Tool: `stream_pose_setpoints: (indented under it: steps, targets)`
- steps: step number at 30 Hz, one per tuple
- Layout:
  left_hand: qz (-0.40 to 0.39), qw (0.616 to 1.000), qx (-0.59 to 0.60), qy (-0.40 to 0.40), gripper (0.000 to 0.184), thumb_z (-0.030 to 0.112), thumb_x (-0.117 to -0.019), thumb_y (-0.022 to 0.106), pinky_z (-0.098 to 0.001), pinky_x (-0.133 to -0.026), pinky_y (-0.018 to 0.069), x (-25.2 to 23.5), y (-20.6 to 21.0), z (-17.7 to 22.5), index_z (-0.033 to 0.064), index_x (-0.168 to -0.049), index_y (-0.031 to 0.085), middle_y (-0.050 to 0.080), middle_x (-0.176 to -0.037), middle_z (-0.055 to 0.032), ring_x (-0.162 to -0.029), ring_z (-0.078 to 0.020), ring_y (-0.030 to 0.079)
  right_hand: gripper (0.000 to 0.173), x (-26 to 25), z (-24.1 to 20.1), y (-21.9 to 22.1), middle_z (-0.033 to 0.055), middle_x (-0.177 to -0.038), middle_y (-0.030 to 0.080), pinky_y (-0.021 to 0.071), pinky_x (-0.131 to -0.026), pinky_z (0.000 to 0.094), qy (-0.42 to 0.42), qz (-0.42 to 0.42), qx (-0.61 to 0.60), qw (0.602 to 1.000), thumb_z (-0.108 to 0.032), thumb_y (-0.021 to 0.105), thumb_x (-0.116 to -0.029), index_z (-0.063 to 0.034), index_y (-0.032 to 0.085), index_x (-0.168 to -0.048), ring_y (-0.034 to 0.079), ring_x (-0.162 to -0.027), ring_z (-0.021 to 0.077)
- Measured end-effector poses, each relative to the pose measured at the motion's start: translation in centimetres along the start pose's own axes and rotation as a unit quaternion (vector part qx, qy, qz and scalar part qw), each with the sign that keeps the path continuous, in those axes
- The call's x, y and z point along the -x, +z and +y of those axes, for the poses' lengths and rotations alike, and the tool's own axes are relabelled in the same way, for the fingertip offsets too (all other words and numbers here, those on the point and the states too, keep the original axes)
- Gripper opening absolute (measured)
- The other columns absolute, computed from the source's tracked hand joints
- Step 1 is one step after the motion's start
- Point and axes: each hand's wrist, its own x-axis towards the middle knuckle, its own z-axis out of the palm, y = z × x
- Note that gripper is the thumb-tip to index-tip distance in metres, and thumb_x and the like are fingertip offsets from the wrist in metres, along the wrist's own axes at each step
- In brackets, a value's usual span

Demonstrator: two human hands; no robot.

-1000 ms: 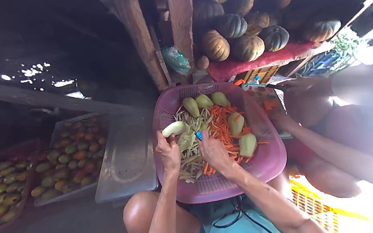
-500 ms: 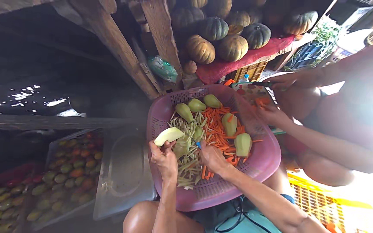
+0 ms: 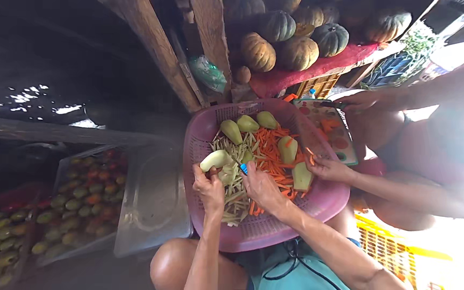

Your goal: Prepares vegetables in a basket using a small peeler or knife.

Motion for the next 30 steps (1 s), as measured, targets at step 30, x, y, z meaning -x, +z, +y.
stream_pose_setpoints:
  steps: [30]
  targets:
    - [-0.005, 1.000, 0.008, 0.011, 0.030, -0.008, -0.0946, 0.059, -0.0298, -0.082, 0.0602, -0.4, -0.2, -1.2, -0.0136, -0.123, 0.054, 0.069, -0.102, -0.0189, -0.088, -0.0134, 0.072, 0.043, 0.2, 0.2, -0.4, 0.0236, -0.105, 0.070, 0.0560, -0.088, 0.0505, 0.001, -0.035, -0.028, 0.999, -0.028, 0.036, -0.1125, 0.0033, 0.046, -0.139, 0.071, -0.102, 0.0397]
